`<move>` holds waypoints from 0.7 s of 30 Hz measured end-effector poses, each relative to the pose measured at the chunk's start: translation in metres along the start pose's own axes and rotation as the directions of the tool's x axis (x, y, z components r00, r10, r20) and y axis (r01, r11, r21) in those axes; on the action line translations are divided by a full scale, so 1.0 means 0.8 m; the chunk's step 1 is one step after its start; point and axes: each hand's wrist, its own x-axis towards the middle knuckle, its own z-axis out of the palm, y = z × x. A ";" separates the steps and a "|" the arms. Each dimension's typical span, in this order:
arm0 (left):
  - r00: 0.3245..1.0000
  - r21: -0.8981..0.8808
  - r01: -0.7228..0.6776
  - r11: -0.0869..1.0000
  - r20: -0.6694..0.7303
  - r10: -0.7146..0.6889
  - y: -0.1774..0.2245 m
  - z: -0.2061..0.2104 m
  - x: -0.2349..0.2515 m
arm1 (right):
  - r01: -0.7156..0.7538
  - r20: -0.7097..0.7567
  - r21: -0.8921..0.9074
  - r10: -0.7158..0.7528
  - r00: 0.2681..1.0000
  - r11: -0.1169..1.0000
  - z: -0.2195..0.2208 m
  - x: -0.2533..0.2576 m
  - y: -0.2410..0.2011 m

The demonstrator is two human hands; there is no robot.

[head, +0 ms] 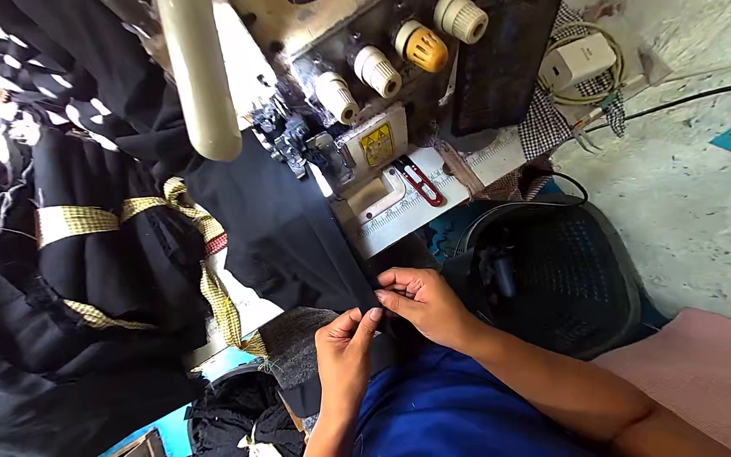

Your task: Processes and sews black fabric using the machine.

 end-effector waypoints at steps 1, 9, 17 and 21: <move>1.000 -0.009 -0.005 1.000 0.028 0.005 0.001 -0.001 0.000 | -0.008 0.018 -0.005 0.008 1.000 1.000 -0.002 0.000 -0.002; 0.992 -0.078 -0.014 0.997 0.127 0.024 0.012 0.000 -0.007 | 0.083 0.183 -0.105 -0.063 0.981 0.991 -0.023 0.002 -0.017; 0.991 0.154 -0.115 0.981 0.087 0.103 0.007 0.002 -0.001 | 0.220 0.107 -0.259 -0.199 0.974 0.941 -0.015 0.001 -0.023; 0.942 0.655 -0.336 0.677 0.244 0.231 0.078 -0.036 0.022 | 0.221 0.099 -0.225 -0.203 0.974 0.949 -0.016 0.008 -0.016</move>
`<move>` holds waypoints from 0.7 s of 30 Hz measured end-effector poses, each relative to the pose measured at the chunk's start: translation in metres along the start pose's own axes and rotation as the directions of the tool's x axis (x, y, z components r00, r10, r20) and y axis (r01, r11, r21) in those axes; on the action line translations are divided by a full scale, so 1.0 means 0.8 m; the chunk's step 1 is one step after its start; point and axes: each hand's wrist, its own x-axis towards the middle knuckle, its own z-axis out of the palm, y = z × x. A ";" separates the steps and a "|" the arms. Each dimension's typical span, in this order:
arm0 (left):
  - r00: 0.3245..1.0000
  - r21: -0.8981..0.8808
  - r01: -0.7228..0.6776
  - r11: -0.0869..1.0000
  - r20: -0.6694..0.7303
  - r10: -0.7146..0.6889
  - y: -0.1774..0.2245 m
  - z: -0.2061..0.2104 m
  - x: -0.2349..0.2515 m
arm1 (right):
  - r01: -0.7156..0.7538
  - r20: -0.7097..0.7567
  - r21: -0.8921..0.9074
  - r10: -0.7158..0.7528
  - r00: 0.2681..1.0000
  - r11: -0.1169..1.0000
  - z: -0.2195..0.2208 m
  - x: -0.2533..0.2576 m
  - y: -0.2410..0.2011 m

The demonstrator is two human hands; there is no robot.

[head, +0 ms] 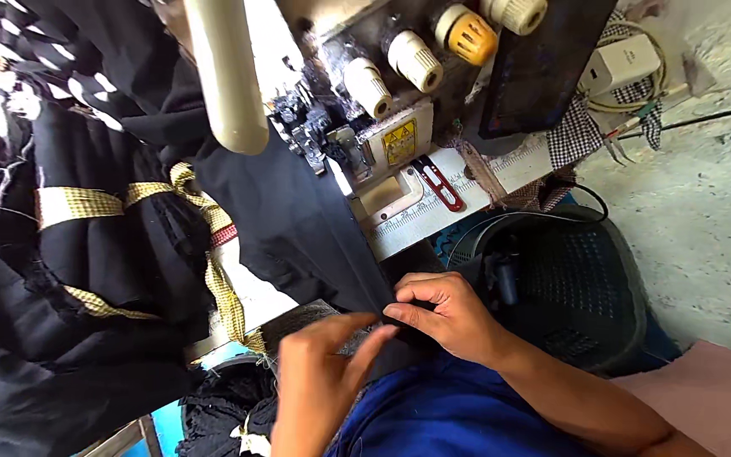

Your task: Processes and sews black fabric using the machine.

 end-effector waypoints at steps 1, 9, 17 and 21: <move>0.996 -0.001 -0.065 0.998 -0.058 0.065 0.007 -0.020 0.011 | -0.009 0.012 0.042 0.008 1.000 0.999 -0.001 0.000 0.001; 0.902 0.308 -0.203 0.929 -0.309 0.300 -0.013 -0.022 0.097 | 0.088 0.026 0.163 -0.093 0.995 0.983 -0.009 -0.005 -0.032; 0.930 0.325 -0.203 0.924 -0.233 0.286 -0.019 -0.042 0.115 | 0.055 -0.044 0.102 -0.051 0.998 0.993 -0.011 0.023 -0.007; 0.940 0.328 -0.208 0.922 -0.195 0.281 -0.026 -0.062 0.142 | 0.083 -0.063 0.048 -0.080 0.995 0.995 -0.007 0.051 -0.014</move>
